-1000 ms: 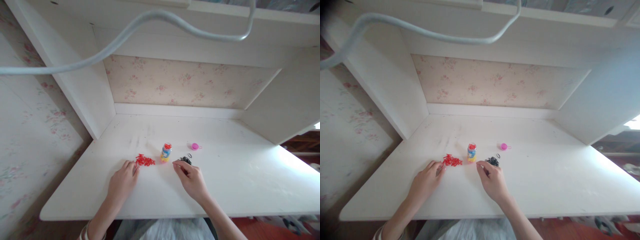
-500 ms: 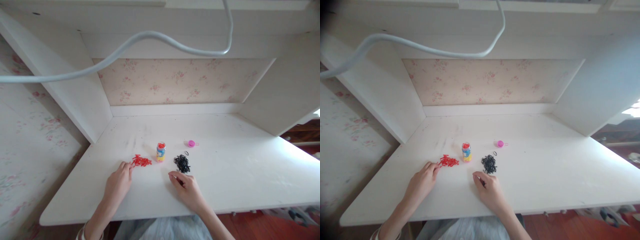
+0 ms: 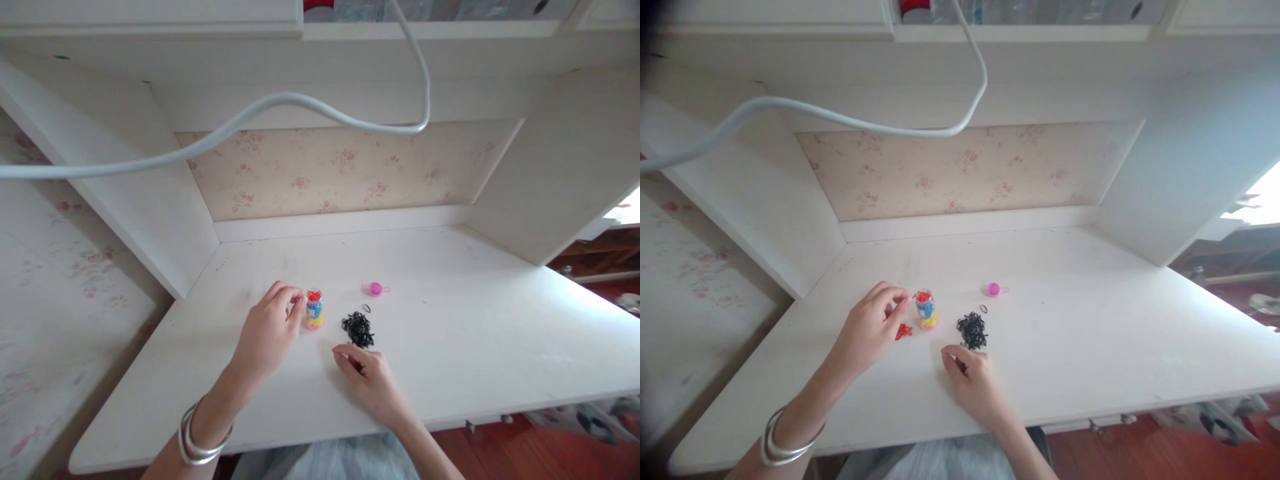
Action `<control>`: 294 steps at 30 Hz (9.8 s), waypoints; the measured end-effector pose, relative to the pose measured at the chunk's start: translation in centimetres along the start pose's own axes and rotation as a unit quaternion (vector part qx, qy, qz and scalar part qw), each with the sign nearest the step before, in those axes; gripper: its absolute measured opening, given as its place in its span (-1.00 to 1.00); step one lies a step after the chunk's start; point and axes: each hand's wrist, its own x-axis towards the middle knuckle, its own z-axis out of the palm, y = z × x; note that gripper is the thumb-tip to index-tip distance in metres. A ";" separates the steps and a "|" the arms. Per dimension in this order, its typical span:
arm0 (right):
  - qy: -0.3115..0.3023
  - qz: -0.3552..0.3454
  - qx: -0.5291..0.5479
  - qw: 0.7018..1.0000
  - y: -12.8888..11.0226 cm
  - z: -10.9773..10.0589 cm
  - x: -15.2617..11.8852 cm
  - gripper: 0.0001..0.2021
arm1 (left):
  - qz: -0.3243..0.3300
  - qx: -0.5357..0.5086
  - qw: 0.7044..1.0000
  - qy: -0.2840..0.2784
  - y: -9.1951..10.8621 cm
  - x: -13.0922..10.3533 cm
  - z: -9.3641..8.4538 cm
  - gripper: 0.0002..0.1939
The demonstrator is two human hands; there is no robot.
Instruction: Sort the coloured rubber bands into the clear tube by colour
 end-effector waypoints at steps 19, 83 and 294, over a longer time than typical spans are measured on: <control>-0.005 -0.004 -0.010 1.000 -0.3 -0.3 -0.1 -0.67 | 0.021 0.209 0.976 -0.065 0.1 -0.3 0.4 -0.52; -0.054 -0.073 -0.186 0.978 -3.5 2.4 1.1 -0.72 | -0.076 0.114 0.990 -0.012 -7.5 -5.7 -0.3 -0.70; -0.030 -0.031 -0.034 0.998 -0.7 -0.2 0.0 -0.71 | 0.028 0.071 0.994 0.074 -1.8 -0.4 1.1 -0.76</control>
